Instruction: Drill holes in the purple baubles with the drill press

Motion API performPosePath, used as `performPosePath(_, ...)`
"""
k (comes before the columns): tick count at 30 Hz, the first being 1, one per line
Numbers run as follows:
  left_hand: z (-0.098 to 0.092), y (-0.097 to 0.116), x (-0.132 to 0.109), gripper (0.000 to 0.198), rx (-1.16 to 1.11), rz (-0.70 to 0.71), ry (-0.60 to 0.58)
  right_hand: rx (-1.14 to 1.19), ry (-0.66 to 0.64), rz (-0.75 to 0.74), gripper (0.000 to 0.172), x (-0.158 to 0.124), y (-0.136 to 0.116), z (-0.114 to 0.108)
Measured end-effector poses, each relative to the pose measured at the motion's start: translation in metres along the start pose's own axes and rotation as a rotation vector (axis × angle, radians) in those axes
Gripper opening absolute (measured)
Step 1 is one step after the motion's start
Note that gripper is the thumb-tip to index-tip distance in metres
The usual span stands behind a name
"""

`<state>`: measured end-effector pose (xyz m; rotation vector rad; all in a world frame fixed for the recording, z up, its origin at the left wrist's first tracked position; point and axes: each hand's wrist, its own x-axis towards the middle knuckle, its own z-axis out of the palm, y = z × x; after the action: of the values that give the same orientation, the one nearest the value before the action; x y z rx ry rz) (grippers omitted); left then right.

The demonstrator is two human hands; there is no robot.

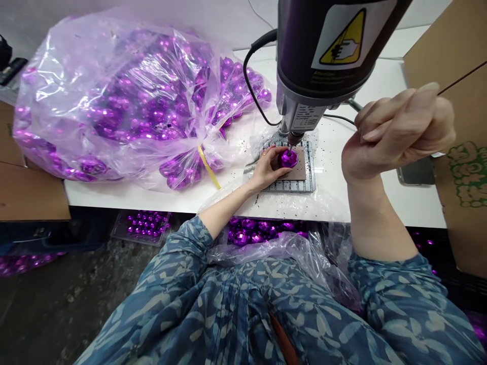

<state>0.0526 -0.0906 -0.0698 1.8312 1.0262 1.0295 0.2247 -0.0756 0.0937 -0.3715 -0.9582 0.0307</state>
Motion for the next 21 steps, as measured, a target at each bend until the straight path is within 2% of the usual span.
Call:
performPosePath(3, 0.0, 0.001, 0.0, 0.063, -0.003, -0.005, -0.004, 0.011, 0.012, -0.07, 0.078, -0.007, 0.009, -0.009)
performPosePath(7, -0.001, 0.002, -0.001, 0.066, -0.014, -0.007, 0.002, 0.044, 0.006, -0.153, 0.062, -0.015, 0.02, -0.021)
performPosePath(9, 0.0, 0.003, -0.001, 0.066, -0.022, -0.002, 0.003, 0.053, 0.003, -0.182, 0.059, -0.016, 0.023, -0.024)
performPosePath(15, 0.0, 0.004, 0.0, 0.062, -0.028, -0.01, 0.008, 0.033, -0.01, -0.191, 0.063, -0.018, 0.028, -0.025)
performPosePath(21, 0.001, 0.002, 0.0, 0.062, -0.054, 0.001, 0.001, -0.022, -0.066, -0.136, 0.079, -0.019, 0.024, -0.028)
